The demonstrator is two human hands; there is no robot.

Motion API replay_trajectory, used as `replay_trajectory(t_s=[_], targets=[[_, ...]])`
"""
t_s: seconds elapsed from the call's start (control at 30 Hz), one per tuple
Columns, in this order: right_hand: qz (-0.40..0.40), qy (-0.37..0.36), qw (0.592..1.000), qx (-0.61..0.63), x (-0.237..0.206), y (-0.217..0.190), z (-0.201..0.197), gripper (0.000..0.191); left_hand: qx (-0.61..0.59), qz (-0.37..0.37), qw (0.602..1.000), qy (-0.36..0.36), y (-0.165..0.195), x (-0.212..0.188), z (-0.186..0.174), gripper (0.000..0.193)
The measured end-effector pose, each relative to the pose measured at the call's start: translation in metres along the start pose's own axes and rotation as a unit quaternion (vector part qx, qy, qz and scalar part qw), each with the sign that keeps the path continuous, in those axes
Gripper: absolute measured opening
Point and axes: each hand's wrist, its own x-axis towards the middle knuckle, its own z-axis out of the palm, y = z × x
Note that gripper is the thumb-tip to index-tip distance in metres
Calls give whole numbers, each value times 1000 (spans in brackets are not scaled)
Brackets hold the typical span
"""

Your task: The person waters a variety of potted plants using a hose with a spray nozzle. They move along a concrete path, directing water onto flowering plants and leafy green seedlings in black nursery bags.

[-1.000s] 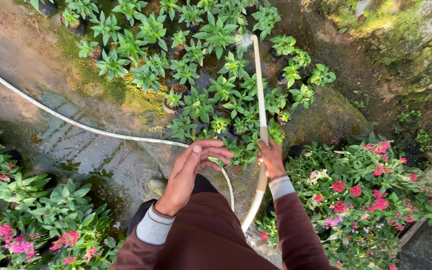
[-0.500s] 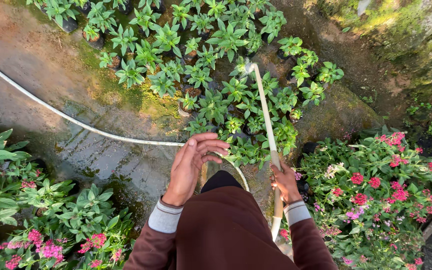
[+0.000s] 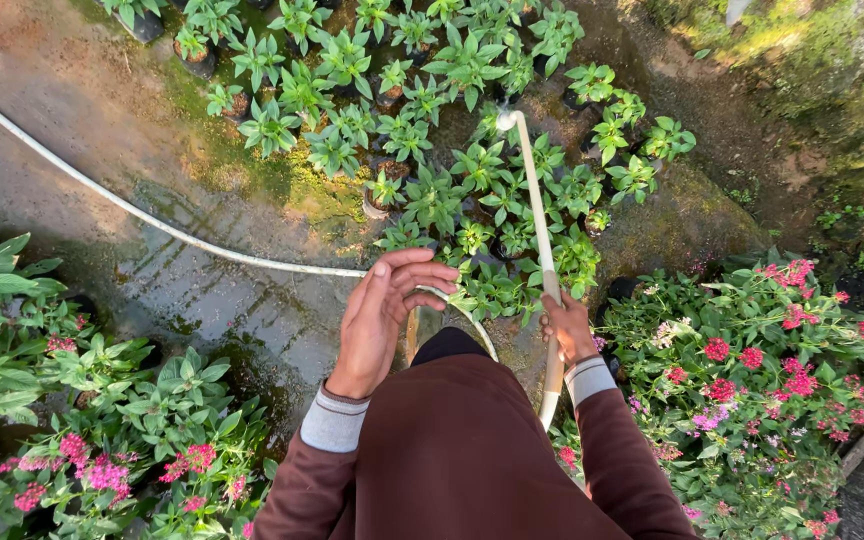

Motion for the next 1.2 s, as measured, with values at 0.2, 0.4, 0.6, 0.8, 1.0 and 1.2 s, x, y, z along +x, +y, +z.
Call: replay_trajectory(t_s=[0.2,0.4,0.6,0.8,1.0,1.2], targets=[[7,-3,1000,-2,4,-8,-6,45,10,-5,1000,9,-5,4,5,51],[-10,-8,1000,0,11,-8,-20,43,12,-16,1000,8,-14,12,15,50],[10,8,998,-53,2,24,-34,60,19,-23,1000,4,-18,21,21,50],[42,14,995,-91,-31,80,-57,61,27,-34,999,21,-17,26,19,50],[40,-19,998,-52,-51,117,-75,53,26,-34,999,-14,-18,28,17,49],[37,11,996,-75,-68,131,-63,54,32,-40,998,-29,-18,15,14,48]])
